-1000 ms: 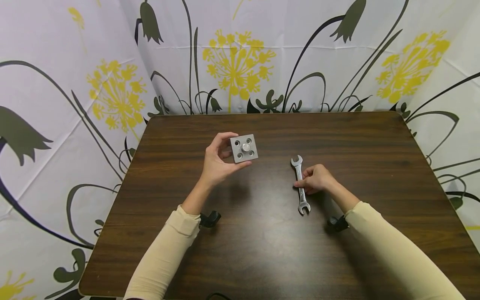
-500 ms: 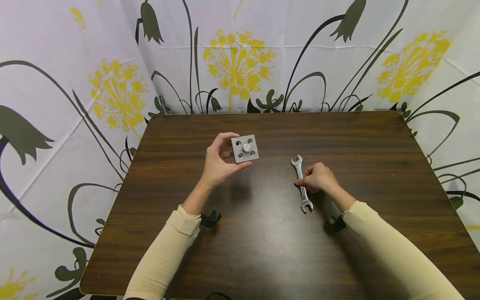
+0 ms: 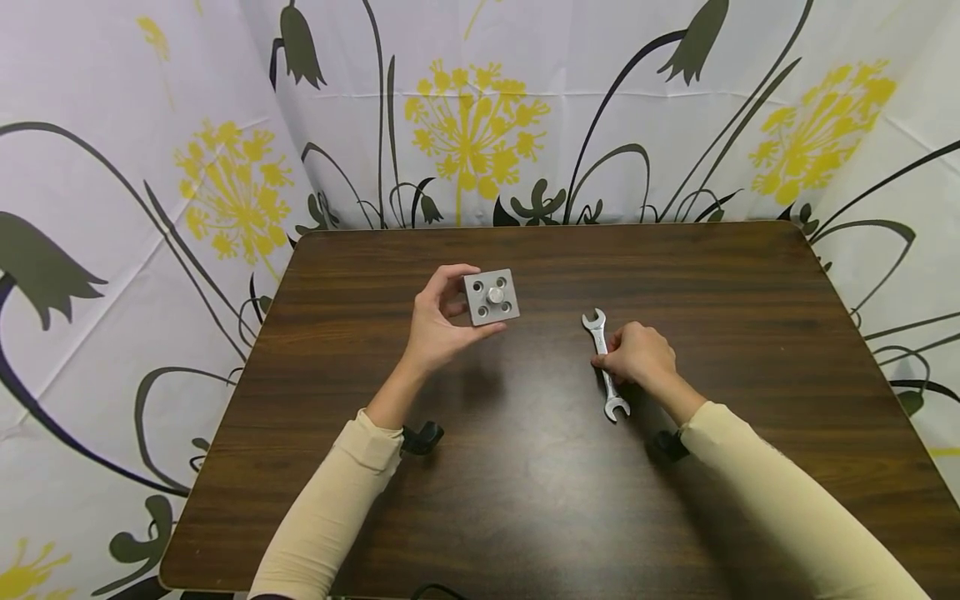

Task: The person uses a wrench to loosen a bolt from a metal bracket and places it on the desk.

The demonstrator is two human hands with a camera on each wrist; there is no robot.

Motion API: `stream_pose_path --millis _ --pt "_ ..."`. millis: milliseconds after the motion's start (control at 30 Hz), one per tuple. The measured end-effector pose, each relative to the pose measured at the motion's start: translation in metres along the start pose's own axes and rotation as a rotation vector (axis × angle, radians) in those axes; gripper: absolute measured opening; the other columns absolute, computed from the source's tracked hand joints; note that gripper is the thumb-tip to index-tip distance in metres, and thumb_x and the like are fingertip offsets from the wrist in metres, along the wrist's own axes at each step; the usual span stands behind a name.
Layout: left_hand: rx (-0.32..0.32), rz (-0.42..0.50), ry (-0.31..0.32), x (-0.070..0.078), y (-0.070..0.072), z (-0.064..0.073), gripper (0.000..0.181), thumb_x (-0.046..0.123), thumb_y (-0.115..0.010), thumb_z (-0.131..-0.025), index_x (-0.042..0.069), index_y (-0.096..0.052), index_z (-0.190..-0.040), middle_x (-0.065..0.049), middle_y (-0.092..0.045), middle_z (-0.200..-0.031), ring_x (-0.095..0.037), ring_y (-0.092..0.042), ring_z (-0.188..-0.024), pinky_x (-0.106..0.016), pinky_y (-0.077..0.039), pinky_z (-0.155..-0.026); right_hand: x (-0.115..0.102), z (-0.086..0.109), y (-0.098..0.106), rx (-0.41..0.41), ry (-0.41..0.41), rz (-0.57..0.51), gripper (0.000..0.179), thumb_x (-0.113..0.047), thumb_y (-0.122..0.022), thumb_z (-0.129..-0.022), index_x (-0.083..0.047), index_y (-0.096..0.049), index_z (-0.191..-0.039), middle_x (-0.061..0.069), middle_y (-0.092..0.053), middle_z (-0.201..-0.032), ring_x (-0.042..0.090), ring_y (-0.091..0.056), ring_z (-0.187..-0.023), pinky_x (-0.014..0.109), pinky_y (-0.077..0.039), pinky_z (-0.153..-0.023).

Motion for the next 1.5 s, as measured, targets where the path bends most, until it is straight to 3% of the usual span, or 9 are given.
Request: stream_pose_path --millis 267,867,1167,1333,1500 --pt "-0.006 0.004 0.007 -0.001 -0.001 0.000 0.075 -0.019 -0.084 -0.053 -0.008 -0.050 -0.118 -0.013 -0.061 -0.104 -0.025 -0.063 -0.092 -0.052 -0.055 -0.074 -0.005 -0.001 0.004 0.056 0.055 0.039 0.024 -0.040 -0.076 -0.074 -0.018 -0.068 -0.069 -0.007 -0.059 -0.049 0.017 -0.059 -0.057 0.036 -0.042 -0.053" --pt "-0.018 0.019 0.007 -0.003 -0.002 0.002 0.074 -0.020 -0.083 -0.054 -0.004 -0.051 -0.119 -0.014 -0.061 -0.105 -0.028 -0.066 -0.089 -0.044 -0.057 -0.074 -0.006 0.000 0.001 0.035 0.076 0.031 0.023 -0.039 -0.076 -0.078 -0.018 -0.068 -0.074 -0.005 -0.063 -0.052 0.013 -0.061 -0.057 0.036 -0.042 -0.056" --pt "-0.020 0.025 0.008 -0.002 -0.001 0.002 0.074 -0.017 -0.084 -0.055 -0.009 -0.048 -0.120 -0.015 -0.061 -0.106 -0.032 -0.066 -0.089 -0.045 -0.057 -0.074 -0.011 0.002 0.006 0.045 0.092 0.079 0.022 -0.040 -0.073 -0.080 -0.018 -0.073 -0.080 -0.006 -0.064 -0.055 0.018 -0.060 -0.061 0.037 -0.042 -0.055" --pt "-0.020 0.034 0.020 -0.003 -0.002 0.003 0.074 -0.019 -0.083 -0.055 -0.007 -0.049 -0.120 -0.015 -0.061 -0.105 -0.033 -0.066 -0.088 -0.046 -0.057 -0.074 -0.028 0.007 0.021 0.154 0.165 0.110 0.021 -0.041 -0.073 -0.080 -0.020 -0.073 -0.081 -0.001 -0.067 -0.072 0.024 -0.061 -0.068 0.040 -0.044 -0.054" --pt "-0.025 0.033 0.023 -0.002 -0.004 0.002 0.074 -0.018 -0.084 -0.055 -0.004 -0.050 -0.119 -0.014 -0.061 -0.106 -0.031 -0.066 -0.089 -0.053 -0.055 -0.074 -0.069 0.025 0.043 0.239 0.312 0.041 0.017 -0.041 -0.070 -0.083 -0.024 -0.073 -0.082 -0.008 -0.068 -0.075 0.018 -0.061 -0.068 0.038 -0.046 -0.054"
Point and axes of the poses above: each hand's wrist, its own z-axis away from the middle knuckle, its own y-axis out of the back of the hand, x = y × z, the point moved 10 cm from there along -z, towards the middle knuckle
